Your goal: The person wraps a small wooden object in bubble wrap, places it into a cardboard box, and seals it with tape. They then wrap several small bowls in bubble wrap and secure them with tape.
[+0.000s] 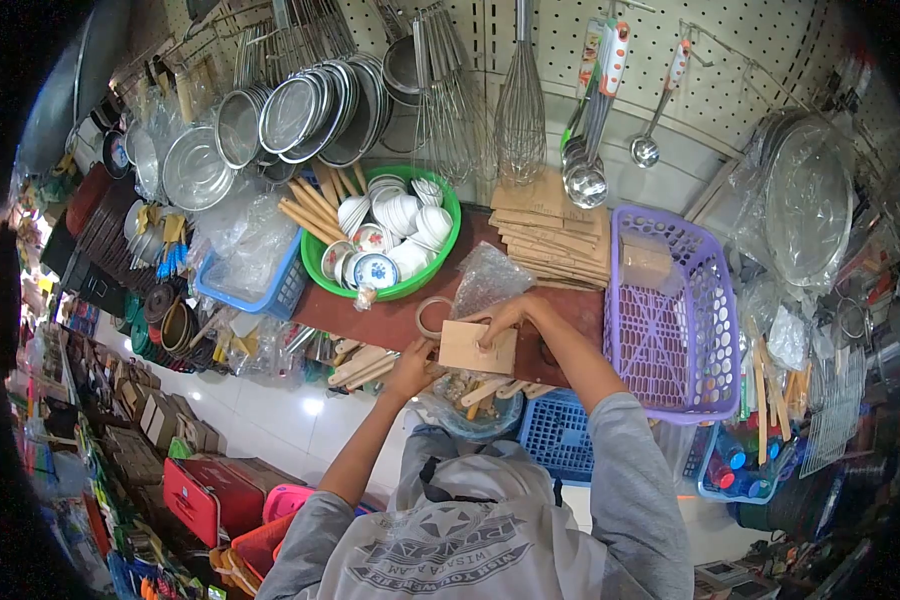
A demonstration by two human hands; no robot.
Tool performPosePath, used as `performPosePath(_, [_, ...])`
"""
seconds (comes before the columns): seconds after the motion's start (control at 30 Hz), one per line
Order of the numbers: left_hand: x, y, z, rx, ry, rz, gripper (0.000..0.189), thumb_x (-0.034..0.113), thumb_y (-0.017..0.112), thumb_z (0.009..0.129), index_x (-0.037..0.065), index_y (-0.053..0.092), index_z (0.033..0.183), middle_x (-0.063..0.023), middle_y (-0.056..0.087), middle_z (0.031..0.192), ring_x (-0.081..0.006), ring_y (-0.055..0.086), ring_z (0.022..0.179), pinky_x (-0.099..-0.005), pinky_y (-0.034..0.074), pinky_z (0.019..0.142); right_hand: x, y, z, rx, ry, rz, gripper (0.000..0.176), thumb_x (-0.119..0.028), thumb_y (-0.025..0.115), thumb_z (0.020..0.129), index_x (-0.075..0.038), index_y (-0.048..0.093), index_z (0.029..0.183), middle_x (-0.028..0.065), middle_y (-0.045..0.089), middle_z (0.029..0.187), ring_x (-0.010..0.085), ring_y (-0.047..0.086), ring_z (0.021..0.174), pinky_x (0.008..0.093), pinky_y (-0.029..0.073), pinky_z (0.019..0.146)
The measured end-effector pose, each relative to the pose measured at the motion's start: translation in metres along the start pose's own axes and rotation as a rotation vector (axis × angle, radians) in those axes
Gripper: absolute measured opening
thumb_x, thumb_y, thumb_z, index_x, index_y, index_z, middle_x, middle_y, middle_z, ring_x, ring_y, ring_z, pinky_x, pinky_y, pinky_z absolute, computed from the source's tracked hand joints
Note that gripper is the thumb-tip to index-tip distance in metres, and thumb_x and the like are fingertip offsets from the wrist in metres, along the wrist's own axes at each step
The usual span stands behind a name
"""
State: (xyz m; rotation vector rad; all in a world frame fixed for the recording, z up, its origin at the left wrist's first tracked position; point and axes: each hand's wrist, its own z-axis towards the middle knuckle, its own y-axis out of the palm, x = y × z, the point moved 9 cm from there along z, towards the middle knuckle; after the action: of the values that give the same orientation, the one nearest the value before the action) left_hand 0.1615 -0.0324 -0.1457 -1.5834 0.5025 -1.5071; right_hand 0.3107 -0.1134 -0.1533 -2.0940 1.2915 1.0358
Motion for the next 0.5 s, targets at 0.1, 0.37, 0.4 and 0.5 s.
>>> performPosePath(0.1, [0.003, -0.004, 0.000, 0.015, -0.006, -0.023, 0.054, 0.022, 0.080, 0.073, 0.002, 0.059, 0.118, -0.0151, 0.059, 0.117, -0.0353, 0.058, 0.109, -0.0439, 0.048, 0.092, -0.007, 0.001, -0.005, 0.025, 0.042, -0.061, 0.094, -0.026, 0.078, 0.074, -0.028, 0.030, 0.154, 0.0084, 0.050, 0.142, 0.0207, 0.051, 0.122, 0.0311, 0.045, 0.096])
performPosePath(0.37, [-0.003, 0.001, 0.004, 0.017, -0.032, -0.040, 0.057, 0.021, 0.081, 0.071, 0.003, 0.057, 0.121, -0.0140, 0.060, 0.110, -0.0351, 0.060, 0.103, -0.0437, 0.050, 0.088, 0.002, -0.004, 0.001, 0.050, 0.067, -0.098, 0.095, -0.030, 0.081, 0.071, -0.029, 0.033, 0.153, 0.0088, 0.052, 0.140, 0.0210, 0.053, 0.119, 0.0311, 0.047, 0.093])
performPosePath(0.4, [-0.002, -0.001, 0.003, 0.045, -0.011, -0.047, 0.057, 0.022, 0.081, 0.072, 0.002, 0.057, 0.120, -0.0146, 0.062, 0.107, -0.0361, 0.061, 0.101, -0.0444, 0.051, 0.086, 0.003, -0.004, 0.001, 0.051, 0.063, -0.079, 0.095, -0.030, 0.081, 0.071, -0.029, 0.034, 0.153, 0.0089, 0.053, 0.140, 0.0213, 0.053, 0.119, 0.0311, 0.047, 0.093])
performPosePath(0.5, [-0.009, 0.005, 0.005, -0.021, -0.067, -0.046, 0.072, 0.024, 0.082, 0.071, 0.007, 0.045, 0.131, -0.0160, 0.059, 0.114, -0.0370, 0.060, 0.104, -0.0454, 0.051, 0.087, 0.004, -0.003, 0.001, 0.055, 0.068, -0.068, 0.097, -0.033, 0.082, 0.069, -0.029, 0.033, 0.153, 0.0090, 0.053, 0.139, 0.0222, 0.054, 0.118, 0.0315, 0.049, 0.091])
